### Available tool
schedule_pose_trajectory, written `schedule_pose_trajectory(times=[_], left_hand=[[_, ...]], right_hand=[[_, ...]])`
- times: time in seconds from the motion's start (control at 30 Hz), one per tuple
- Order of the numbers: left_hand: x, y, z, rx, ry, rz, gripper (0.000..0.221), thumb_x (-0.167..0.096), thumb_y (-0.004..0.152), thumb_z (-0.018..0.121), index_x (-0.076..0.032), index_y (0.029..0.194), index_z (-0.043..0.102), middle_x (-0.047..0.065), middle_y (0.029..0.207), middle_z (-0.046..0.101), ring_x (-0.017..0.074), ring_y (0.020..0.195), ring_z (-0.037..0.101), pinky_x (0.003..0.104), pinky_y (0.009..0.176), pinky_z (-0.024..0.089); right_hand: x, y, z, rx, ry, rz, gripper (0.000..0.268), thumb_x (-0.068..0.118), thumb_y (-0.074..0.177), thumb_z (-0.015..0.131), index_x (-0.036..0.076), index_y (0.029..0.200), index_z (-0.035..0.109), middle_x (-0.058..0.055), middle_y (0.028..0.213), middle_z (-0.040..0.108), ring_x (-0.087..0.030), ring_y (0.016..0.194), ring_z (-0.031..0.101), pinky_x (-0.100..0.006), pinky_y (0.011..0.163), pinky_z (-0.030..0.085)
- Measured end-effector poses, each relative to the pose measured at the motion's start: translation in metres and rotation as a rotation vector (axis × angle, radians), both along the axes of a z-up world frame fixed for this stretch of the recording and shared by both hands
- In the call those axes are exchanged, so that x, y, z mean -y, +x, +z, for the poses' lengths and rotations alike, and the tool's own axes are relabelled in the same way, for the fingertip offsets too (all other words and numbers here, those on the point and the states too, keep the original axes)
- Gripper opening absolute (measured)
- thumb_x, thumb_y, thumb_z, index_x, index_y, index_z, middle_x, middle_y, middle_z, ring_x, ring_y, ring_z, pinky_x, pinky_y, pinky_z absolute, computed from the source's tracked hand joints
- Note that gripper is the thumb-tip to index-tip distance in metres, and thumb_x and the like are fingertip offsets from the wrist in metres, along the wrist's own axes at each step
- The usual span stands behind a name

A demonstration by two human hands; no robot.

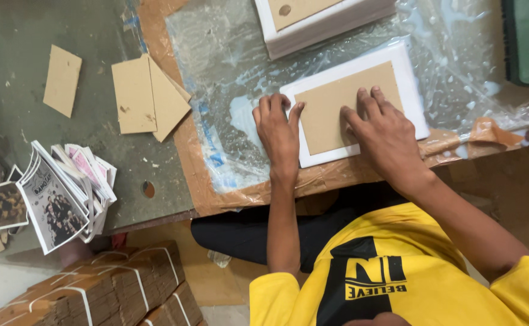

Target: The person applies white paper sheets to rectangular cardboard pieces, smoothing the surface with a handheld green block and folding the edges by hand at a production workbench.

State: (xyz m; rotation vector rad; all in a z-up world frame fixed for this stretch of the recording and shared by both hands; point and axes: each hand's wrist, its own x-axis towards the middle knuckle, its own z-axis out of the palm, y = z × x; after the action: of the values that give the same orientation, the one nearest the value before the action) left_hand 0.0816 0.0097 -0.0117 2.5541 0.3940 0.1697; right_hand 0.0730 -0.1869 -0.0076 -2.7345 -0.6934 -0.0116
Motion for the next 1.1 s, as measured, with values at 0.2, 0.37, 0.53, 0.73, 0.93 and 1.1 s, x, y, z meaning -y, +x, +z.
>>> schedule_pose_trajectory(times=[0.2,0.37,0.53,0.73,0.93,1.1], left_hand=[[0.0,-0.003,-0.001,0.102,0.014,-0.028,0.035,-0.018,0.085,0.08,-0.001,0.113,0.066,0.012,0.109,0.064,0.0328,0.1,0.057,0.045,0.086,0.048],[-0.002,-0.003,-0.002,0.039,-0.024,-0.007,0.029,-0.018,0.086,0.08,-0.002,0.107,0.068,0.01,0.103,0.065,0.0306,0.098,0.058,0.044,0.086,0.048],[0.002,-0.006,-0.004,0.075,-0.002,-0.032,0.033,-0.016,0.088,0.079,0.0,0.113,0.065,0.013,0.111,0.065,0.0335,0.105,0.058,0.046,0.092,0.048],[0.0,-0.01,-0.01,0.105,-0.009,-0.037,0.043,-0.017,0.087,0.079,0.001,0.123,0.063,0.015,0.118,0.065,0.0345,0.115,0.059,0.045,0.096,0.049],[-0.003,-0.004,-0.005,0.101,-0.029,-0.024,0.037,-0.016,0.086,0.08,0.001,0.115,0.066,0.014,0.114,0.067,0.0333,0.109,0.06,0.044,0.091,0.05],[0.001,-0.009,-0.004,0.069,-0.02,-0.003,0.028,-0.018,0.087,0.081,0.001,0.102,0.066,0.013,0.104,0.065,0.031,0.1,0.059,0.044,0.088,0.049]], right_hand=[[0.0,-0.002,-0.002,0.017,0.002,0.0,0.039,0.021,0.089,0.071,0.014,0.126,0.064,-0.022,0.141,0.058,-0.041,0.13,0.06,-0.045,0.094,0.055],[0.0,-0.002,-0.005,0.005,0.0,-0.009,0.041,0.02,0.088,0.071,0.015,0.128,0.065,-0.022,0.142,0.058,-0.041,0.13,0.06,-0.045,0.095,0.055],[0.001,0.0,-0.006,0.01,-0.005,-0.007,0.042,0.022,0.088,0.071,0.014,0.128,0.065,-0.023,0.143,0.057,-0.041,0.13,0.06,-0.045,0.096,0.055],[0.001,-0.003,-0.008,-0.003,-0.007,-0.005,0.041,0.021,0.089,0.07,0.014,0.13,0.065,-0.022,0.143,0.058,-0.04,0.132,0.059,-0.045,0.095,0.055],[0.0,0.0,-0.005,0.005,-0.006,-0.004,0.041,0.02,0.089,0.07,0.014,0.129,0.065,-0.022,0.142,0.058,-0.041,0.131,0.059,-0.045,0.095,0.056],[0.001,-0.002,-0.005,0.004,0.001,-0.002,0.042,0.02,0.088,0.071,0.014,0.129,0.065,-0.022,0.142,0.058,-0.04,0.131,0.059,-0.045,0.096,0.056]])
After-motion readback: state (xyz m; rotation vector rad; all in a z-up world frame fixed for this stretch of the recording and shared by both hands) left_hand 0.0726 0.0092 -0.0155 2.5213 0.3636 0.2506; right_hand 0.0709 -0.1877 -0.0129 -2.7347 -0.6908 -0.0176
